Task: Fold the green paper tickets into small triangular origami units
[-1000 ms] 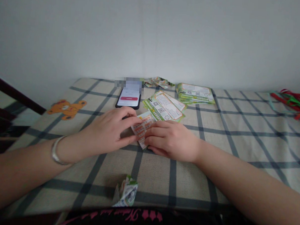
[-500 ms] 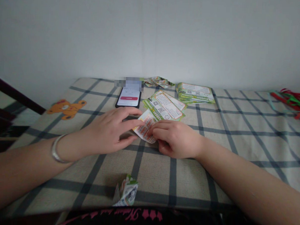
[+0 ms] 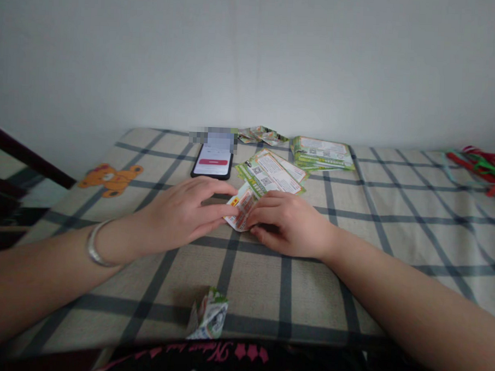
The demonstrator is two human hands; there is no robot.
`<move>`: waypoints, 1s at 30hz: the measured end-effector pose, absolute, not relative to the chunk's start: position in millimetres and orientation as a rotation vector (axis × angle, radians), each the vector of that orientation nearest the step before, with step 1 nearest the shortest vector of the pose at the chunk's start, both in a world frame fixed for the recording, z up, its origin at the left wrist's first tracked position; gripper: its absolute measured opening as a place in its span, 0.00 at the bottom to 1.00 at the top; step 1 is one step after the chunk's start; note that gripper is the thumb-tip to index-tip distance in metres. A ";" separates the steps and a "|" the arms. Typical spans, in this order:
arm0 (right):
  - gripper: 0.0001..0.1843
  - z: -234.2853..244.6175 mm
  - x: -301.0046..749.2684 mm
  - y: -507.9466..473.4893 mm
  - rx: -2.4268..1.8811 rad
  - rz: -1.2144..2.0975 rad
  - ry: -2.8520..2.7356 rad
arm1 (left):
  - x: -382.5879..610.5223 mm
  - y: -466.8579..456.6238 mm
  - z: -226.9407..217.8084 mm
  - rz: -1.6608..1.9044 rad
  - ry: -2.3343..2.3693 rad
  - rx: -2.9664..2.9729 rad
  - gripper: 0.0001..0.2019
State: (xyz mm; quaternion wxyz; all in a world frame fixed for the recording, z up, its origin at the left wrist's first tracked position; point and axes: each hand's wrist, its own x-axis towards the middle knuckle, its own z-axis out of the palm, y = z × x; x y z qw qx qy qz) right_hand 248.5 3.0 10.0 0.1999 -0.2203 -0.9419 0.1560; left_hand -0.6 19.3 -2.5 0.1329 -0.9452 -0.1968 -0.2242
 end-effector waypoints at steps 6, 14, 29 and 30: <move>0.08 10.8 246.7 2.1 -0.655 0.508 -2.595 | -1.3 20.7 -4.7 -0.661 -0.575 -2.738 0.10; 0.05 4.5 245.5 3.8 -0.889 0.421 -2.512 | -2.4 21.3 -3.5 -0.677 -0.600 -2.782 0.10; 0.04 -6.8 239.6 7.9 -1.126 0.308 -2.415 | 0.0 20.1 -2.4 -0.767 -0.498 -2.828 0.11; 0.04 -7.5 239.4 8.3 -1.123 0.298 -2.418 | 0.1 20.0 -2.7 -0.778 -0.495 -2.822 0.11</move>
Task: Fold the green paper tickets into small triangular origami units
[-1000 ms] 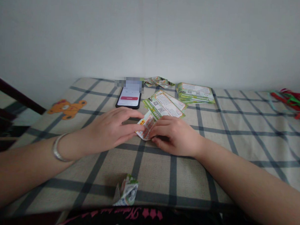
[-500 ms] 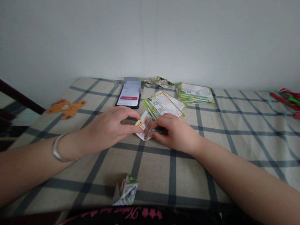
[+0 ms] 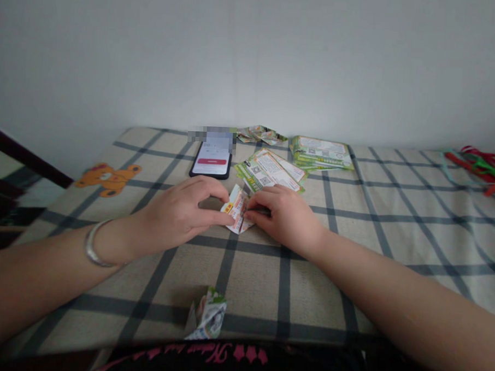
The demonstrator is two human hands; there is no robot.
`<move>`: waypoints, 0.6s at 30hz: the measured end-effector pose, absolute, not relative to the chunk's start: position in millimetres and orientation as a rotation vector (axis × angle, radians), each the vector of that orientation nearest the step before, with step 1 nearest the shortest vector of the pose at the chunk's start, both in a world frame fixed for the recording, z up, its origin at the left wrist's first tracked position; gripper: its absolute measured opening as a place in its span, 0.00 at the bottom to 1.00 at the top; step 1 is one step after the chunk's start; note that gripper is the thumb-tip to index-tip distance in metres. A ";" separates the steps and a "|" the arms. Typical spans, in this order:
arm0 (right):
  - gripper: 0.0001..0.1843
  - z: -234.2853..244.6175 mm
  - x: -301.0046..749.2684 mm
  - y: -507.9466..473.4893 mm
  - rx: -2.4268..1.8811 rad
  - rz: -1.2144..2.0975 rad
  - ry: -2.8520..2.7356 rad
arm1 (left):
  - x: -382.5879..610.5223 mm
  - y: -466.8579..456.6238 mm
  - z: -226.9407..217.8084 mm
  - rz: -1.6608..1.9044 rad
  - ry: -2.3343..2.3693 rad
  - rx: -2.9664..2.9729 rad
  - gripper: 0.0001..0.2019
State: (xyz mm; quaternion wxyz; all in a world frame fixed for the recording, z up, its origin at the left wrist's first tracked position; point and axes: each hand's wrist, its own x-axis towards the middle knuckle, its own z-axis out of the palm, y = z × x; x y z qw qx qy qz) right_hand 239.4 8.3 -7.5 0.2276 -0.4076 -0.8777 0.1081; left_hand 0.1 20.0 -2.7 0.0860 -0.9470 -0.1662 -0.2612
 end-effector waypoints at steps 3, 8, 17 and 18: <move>0.04 -9.3 239.4 9.4 -1.099 0.283 -2.421 | 0.4 19.8 -3.3 -0.791 -0.496 -2.823 0.10; 0.04 -10.3 240.0 10.3 -1.085 0.281 -2.425 | 2.4 19.5 -0.7 -0.774 -0.446 -2.853 0.08; 0.05 -10.3 240.3 10.5 -1.092 0.288 -2.426 | 5.1 20.0 -3.4 -0.547 -0.347 -2.953 0.11; 0.05 -10.2 240.0 9.9 -1.107 0.284 -2.415 | 4.8 19.7 -3.6 -0.518 -0.355 -2.968 0.11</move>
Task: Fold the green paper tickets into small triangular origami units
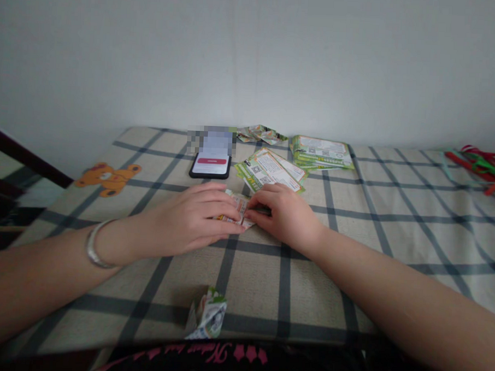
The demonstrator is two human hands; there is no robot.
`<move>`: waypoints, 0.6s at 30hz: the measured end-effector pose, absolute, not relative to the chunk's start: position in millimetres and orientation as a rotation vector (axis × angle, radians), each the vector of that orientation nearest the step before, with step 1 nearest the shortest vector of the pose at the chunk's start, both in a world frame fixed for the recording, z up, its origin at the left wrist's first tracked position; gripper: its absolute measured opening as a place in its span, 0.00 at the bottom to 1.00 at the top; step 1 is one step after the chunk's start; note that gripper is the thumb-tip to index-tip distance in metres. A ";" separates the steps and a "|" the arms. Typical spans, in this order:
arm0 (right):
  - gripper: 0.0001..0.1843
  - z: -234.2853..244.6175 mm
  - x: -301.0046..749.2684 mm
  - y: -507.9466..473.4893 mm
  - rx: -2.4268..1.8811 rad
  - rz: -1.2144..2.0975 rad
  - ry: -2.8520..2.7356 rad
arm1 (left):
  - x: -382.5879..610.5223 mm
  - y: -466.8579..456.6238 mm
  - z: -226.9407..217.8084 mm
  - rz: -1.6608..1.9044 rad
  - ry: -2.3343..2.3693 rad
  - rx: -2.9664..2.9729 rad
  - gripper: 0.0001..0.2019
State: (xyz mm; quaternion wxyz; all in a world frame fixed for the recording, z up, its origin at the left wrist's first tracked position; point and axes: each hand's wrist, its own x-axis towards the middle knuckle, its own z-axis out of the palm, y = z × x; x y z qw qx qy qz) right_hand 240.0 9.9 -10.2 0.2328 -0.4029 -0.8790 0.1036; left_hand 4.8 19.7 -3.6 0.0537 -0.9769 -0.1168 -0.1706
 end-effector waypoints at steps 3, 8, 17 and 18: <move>0.06 -9.6 239.3 7.7 -1.204 0.285 -2.347 | 4.0 18.8 -2.9 -0.471 -0.387 -3.017 0.13; 0.06 -5.6 245.8 7.1 -1.155 0.337 -2.354 | 3.9 18.1 -1.2 -0.460 -0.397 -3.052 0.13; 0.09 5.5 261.5 10.4 -0.860 0.235 -2.630 | 1.7 19.2 -2.2 -0.478 -0.392 -3.062 0.13; 0.10 5.1 261.3 10.4 -0.859 0.202 -2.634 | 1.4 19.2 -2.3 -0.477 -0.393 -3.063 0.13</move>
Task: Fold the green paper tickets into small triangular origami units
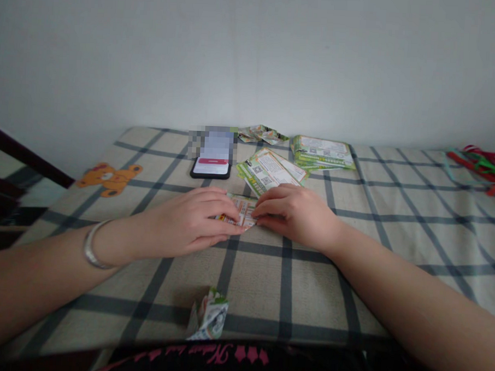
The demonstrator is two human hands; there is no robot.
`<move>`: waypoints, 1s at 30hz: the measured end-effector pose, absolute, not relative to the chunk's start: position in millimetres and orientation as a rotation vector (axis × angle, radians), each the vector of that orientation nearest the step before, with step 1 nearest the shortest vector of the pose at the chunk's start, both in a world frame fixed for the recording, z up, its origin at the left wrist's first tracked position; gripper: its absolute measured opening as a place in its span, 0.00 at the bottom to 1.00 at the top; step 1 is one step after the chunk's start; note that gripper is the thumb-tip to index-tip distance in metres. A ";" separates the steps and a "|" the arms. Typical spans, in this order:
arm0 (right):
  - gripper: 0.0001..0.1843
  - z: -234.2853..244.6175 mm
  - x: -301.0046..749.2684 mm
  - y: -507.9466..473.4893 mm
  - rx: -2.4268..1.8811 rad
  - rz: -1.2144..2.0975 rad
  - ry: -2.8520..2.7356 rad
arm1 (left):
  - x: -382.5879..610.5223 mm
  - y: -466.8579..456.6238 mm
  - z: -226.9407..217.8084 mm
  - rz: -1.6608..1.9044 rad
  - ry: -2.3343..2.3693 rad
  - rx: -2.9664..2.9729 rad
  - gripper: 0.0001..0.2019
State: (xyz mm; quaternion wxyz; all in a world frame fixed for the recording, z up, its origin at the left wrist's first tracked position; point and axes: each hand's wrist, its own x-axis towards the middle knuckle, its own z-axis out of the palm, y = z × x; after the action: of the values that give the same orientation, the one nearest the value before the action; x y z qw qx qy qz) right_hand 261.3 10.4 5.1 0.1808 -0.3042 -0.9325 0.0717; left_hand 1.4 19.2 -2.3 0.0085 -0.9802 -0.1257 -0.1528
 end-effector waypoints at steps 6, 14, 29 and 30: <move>0.11 -1.3 259.7 12.2 -0.838 0.098 -2.632 | 0.8 18.9 -2.9 -0.479 -0.396 -3.046 0.13; 0.11 -4.2 257.8 13.8 -0.836 -0.004 -2.628 | 0.7 17.4 -2.7 -0.442 -0.438 -3.028 0.13; 0.12 -5.7 257.6 15.7 -0.852 0.074 -2.619 | -1.0 19.2 -9.8 -0.443 -0.483 -3.037 0.16; 0.12 -5.6 257.5 15.7 -0.852 0.073 -2.618 | -1.5 19.7 -9.7 -0.438 -0.473 -3.040 0.16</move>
State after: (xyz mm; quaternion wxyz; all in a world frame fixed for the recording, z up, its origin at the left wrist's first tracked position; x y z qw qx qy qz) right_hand 257.5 15.7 -5.6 0.1925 -0.3035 -0.9328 0.0260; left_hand -1.5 19.7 -9.7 0.0172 -0.9781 -0.1521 -0.1409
